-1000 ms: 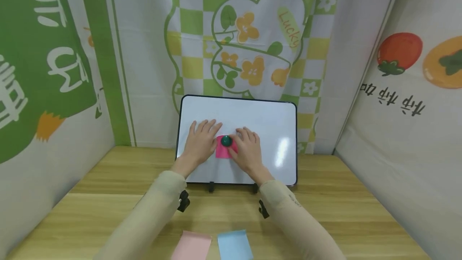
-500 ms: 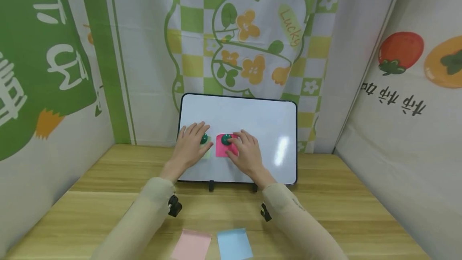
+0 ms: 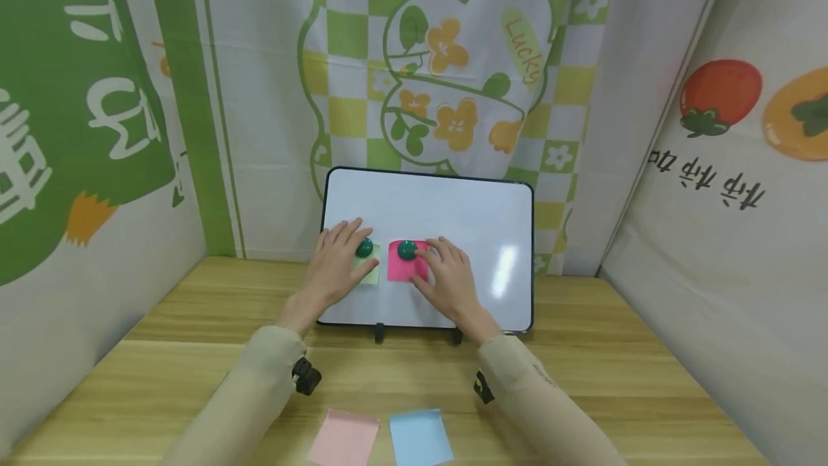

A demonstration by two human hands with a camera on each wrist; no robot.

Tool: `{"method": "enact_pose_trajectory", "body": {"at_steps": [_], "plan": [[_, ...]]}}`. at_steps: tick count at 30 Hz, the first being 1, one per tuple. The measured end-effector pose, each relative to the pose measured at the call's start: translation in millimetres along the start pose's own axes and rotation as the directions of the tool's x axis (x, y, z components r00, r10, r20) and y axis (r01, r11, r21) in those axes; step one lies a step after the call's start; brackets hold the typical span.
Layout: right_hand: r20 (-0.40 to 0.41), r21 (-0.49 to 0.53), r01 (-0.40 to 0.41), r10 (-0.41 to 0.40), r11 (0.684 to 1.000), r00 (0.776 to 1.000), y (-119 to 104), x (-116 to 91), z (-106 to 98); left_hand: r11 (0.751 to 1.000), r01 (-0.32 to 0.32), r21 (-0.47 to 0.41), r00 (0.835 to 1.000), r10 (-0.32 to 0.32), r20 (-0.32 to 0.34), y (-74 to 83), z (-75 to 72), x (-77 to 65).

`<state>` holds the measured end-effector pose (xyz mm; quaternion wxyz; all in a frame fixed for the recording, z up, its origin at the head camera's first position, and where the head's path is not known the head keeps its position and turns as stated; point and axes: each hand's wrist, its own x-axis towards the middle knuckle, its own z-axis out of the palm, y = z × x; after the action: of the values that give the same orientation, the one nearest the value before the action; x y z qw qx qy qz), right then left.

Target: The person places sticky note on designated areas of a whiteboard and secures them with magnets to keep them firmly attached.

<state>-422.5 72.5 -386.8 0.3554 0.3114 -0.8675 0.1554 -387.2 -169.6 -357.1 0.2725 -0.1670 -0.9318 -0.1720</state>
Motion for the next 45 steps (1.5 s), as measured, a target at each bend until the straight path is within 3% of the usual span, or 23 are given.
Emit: {"method": "enact_pose_trajectory", "body": {"at_steps": [11, 20, 27, 34, 45], "plan": [[-0.023, 0.072, -0.008, 0.010, 0.997, 1.000, 3, -7, -8, 0.989, 0.042, -0.140, 0.999, -0.040, 0.019, -5.6, -8.4, -9.1], [0.014, 0.095, -0.060, 0.058, 0.994, 0.998, 8, -14, -15, 0.988, 0.040, -0.151, 0.998, -0.034, 0.044, -9.2, -3.8, -17.3], [0.098, 0.119, -0.128, 0.116, 0.985, 0.988, 9, -21, -21, 0.984, 0.052, -0.170, 0.998, -0.043, 0.056, -7.3, 0.4, -24.6], [0.057, 0.121, -0.125, 0.119, 0.985, 0.991, 16, -36, -26, 0.986, 0.021, -0.165, 0.997, -0.008, 0.082, 3.5, 16.3, -22.9], [0.079, 0.147, -0.113, 0.102, 0.983, 0.992, 15, -44, -26, 0.987, -0.003, -0.163, 0.999, 0.010, 0.042, 0.0, 16.0, -33.3]]}}
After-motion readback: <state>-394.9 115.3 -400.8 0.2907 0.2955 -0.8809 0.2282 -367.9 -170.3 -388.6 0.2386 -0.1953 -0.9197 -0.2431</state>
